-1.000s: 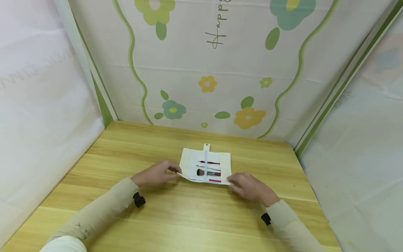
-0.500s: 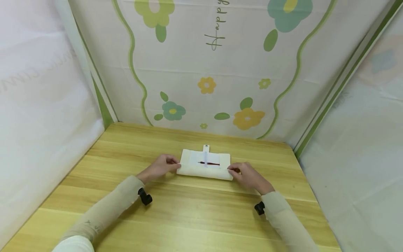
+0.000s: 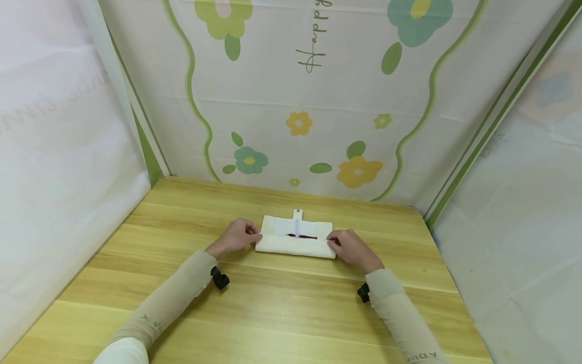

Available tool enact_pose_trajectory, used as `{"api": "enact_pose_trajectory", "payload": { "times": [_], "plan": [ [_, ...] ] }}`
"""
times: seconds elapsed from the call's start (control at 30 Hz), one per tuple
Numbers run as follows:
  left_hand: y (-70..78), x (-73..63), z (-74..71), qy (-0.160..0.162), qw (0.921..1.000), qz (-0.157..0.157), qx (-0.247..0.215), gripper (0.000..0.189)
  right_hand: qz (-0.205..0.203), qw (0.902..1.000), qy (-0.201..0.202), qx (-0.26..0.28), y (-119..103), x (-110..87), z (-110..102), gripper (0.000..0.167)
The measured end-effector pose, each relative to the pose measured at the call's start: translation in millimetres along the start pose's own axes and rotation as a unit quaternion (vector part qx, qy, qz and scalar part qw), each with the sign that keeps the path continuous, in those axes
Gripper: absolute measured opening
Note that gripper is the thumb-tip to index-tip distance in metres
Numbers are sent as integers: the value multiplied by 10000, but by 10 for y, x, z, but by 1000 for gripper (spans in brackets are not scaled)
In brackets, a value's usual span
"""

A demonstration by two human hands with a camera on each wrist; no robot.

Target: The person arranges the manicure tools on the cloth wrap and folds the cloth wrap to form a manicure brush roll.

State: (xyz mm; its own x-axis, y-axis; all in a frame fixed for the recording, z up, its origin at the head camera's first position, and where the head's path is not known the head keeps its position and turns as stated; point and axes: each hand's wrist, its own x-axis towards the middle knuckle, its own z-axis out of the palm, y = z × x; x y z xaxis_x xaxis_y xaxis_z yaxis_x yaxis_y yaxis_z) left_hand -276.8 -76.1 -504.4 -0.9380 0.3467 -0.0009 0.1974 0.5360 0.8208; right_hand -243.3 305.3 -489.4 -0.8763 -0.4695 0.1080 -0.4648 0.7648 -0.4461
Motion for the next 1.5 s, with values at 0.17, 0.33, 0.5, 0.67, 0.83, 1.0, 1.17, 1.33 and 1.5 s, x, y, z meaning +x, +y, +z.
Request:
{"api": "enact_pose_trajectory", "payload": {
  "times": [0.17,0.33,0.5,0.67,0.83,1.0,1.17,1.33,1.5],
  "plan": [
    [35,30,28,-95,9980,234,586,12,211,9998,25,5,-13,19,65,17],
    [107,26,26,-135,9933,355,1093,15,374,9989,89,-264,-106,22,119,15],
    [131,37,8,-213,9854,743,1520,17,211,9940,397,-1002,-218,31,155,6],
    [137,94,-21,-675,9707,1559,1697,9,-96,9863,661,-1510,-285,60,170,11],
    [191,106,-82,-1291,9412,2270,2145,13,-317,9886,450,-1405,-324,32,145,29],
    [274,25,-146,-1710,9125,2498,2751,7,-591,9886,120,-1381,-312,-60,109,13],
    [294,-48,-130,-1731,8888,2613,3343,18,-539,9896,-136,-1327,-279,-137,94,24],
    [279,-64,-103,-1533,8833,2782,3448,14,-455,9922,-89,-1160,-254,-132,74,28],
    [237,-15,-145,-1689,9061,2552,2921,9,-33,9975,-377,-597,-198,-66,-30,27]
  ]
}}
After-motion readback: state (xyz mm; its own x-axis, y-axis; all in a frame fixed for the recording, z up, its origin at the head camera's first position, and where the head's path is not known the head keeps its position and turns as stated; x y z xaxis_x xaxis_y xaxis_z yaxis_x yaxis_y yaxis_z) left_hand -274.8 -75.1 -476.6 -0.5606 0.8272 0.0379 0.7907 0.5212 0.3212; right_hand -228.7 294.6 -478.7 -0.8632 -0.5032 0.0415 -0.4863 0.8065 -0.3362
